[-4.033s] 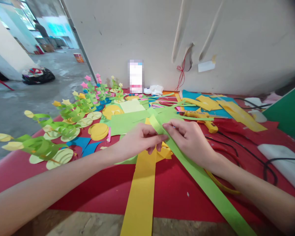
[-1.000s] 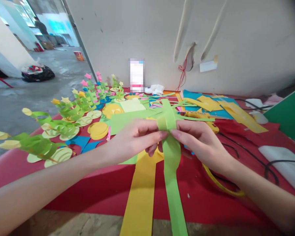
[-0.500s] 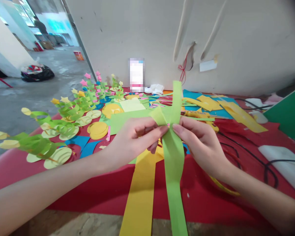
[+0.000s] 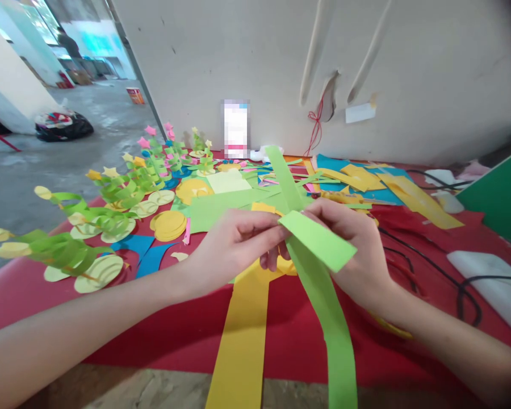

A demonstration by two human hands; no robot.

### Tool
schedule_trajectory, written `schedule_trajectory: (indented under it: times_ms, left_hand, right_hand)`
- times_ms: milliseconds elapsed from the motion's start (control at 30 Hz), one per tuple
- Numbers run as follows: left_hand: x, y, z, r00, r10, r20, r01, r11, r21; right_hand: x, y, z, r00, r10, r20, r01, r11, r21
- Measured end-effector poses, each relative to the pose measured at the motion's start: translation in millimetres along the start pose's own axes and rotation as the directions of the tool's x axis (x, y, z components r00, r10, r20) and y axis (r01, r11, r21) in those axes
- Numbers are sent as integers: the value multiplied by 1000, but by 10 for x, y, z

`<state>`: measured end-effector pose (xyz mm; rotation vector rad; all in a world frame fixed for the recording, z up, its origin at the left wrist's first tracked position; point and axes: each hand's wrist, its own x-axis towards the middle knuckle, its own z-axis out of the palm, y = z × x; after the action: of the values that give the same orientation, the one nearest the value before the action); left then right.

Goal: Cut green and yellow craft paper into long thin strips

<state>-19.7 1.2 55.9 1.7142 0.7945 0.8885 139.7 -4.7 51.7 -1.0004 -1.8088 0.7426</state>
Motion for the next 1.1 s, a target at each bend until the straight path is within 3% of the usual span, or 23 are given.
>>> schedule_trajectory:
  times_ms: [200, 333, 567, 833, 1100]
  left_hand:
    - [-7, 13, 35, 998, -21, -63, 21, 1000, 9]
    - [0, -6, 27, 990, -80, -121, 77, 997, -24]
    - [24, -32, 5, 991, -130, 15, 130, 991, -30]
    - [20, -67, 47, 991, -134, -1, 132, 983, -129]
    - [-16, -29, 63, 996, -34, -84, 38, 998, 45]
  right_hand:
    - [-4, 23, 22, 999, 42, -26, -43, 998, -41]
    - [27, 11, -15, 998, 53, 31, -52, 998, -39]
    - [60, 9, -46, 994, 30, 108, -11, 984, -176]
    - [24, 4, -17, 999, -37, 39, 47, 962, -267]
    - [7, 6, 5, 997, -68, -33, 56, 958, -283]
